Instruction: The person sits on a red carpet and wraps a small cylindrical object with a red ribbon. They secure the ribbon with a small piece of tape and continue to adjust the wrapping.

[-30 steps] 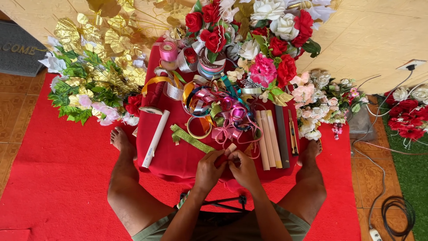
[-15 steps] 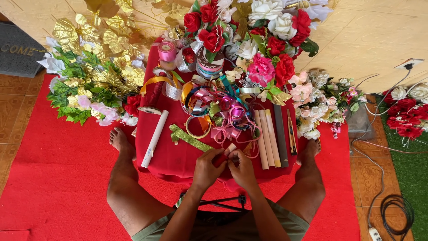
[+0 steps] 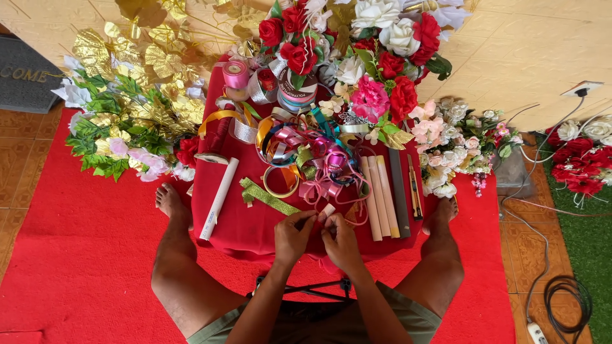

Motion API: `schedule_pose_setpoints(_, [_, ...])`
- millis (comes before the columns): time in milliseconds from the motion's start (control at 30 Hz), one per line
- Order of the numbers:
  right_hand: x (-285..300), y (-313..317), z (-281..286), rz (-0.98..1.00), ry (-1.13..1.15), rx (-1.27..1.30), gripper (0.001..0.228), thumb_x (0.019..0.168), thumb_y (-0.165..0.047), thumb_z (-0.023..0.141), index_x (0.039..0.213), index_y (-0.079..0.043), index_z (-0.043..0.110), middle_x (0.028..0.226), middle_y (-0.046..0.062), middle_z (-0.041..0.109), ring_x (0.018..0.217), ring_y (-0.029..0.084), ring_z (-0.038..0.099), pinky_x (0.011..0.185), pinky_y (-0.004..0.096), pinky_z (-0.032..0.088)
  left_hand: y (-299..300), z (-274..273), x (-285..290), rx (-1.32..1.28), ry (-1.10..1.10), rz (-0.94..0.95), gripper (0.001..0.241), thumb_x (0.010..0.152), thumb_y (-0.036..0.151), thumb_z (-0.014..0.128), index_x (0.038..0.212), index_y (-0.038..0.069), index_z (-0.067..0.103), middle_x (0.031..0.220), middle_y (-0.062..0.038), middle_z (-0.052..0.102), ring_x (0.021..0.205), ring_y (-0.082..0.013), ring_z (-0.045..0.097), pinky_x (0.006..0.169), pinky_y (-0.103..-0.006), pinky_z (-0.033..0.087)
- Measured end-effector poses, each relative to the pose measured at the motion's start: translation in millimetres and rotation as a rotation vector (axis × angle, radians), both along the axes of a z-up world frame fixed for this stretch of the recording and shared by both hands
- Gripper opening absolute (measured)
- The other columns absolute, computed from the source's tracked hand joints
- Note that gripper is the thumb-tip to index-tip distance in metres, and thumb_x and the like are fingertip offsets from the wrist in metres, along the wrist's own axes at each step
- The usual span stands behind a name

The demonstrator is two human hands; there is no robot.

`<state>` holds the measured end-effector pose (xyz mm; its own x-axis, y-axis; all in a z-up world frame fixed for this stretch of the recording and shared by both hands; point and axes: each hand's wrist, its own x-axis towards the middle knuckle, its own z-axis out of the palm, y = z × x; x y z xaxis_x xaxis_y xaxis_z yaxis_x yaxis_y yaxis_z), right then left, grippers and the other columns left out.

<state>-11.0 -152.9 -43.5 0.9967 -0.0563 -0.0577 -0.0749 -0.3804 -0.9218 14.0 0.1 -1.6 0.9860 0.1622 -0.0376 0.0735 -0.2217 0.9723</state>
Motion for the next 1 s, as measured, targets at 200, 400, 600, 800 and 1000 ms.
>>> schedule_pose_setpoints(200, [-1.3, 5.0, 4.3, -0.002, -0.033, -0.008, 0.009, 0.090, -0.002, 0.060, 0.095, -0.009, 0.057, 0.075, 0.013, 0.064, 0.066, 0.025, 0.064, 0.057, 0.037, 0.049, 2.5, -3.0, 3.0, 0.005, 0.041, 0.019, 0.011, 0.086, 0.018, 0.081, 0.096, 0.016, 0.087, 0.085, -0.009, 0.082, 0.088, -0.0303, 0.078, 0.076, -0.0401, 0.063])
schedule_pose_setpoints(400, [-2.1, 2.7, -7.9, -0.007, -0.061, -0.005, 0.010, 0.086, -0.001, 0.057, 0.092, -0.010, 0.056, 0.068, 0.012, 0.064, 0.060, 0.023, 0.061, 0.053, 0.035, 0.048, 3.5, -3.2, 3.7, 0.009, 0.056, 0.037, 0.011, 0.086, 0.016, 0.080, 0.095, 0.015, 0.086, 0.083, -0.010, 0.081, 0.085, -0.0288, 0.079, 0.073, -0.0397, 0.063])
schedule_pose_setpoints(600, [-1.5, -0.9, -11.9, 0.030, -0.049, -0.013, 0.011, 0.084, -0.001, 0.057, 0.090, -0.009, 0.056, 0.065, 0.013, 0.063, 0.056, 0.020, 0.058, 0.052, 0.034, 0.047, 3.9, -2.2, 2.6, -0.013, 0.019, 0.034, 0.011, 0.091, 0.010, 0.074, 0.097, 0.007, 0.083, 0.088, -0.014, 0.081, 0.085, -0.0306, 0.080, 0.070, -0.0404, 0.064])
schedule_pose_setpoints(800, [2.0, 3.4, 7.2, 0.013, -0.028, 0.004, 0.015, 0.083, -0.004, 0.061, 0.098, -0.008, 0.059, 0.070, 0.015, 0.065, 0.058, 0.023, 0.060, 0.052, 0.035, 0.047, 2.8, -0.7, 1.2, -0.013, -0.018, -0.008, 0.010, 0.092, 0.008, 0.074, 0.097, 0.004, 0.082, 0.088, -0.016, 0.079, 0.085, -0.0339, 0.079, 0.068, -0.0423, 0.065])
schedule_pose_setpoints(1000, [-1.9, 12.1, 37.9, -0.006, -0.009, -0.001, 0.015, 0.088, -0.012, 0.071, 0.099, -0.004, 0.065, 0.072, 0.015, 0.070, 0.059, 0.021, 0.066, 0.051, 0.033, 0.050, 3.7, -2.2, 0.5, 0.003, -0.055, 0.001, 0.008, 0.091, 0.008, 0.076, 0.095, 0.005, 0.082, 0.085, -0.016, 0.079, 0.082, -0.0352, 0.079, 0.065, -0.0414, 0.064])
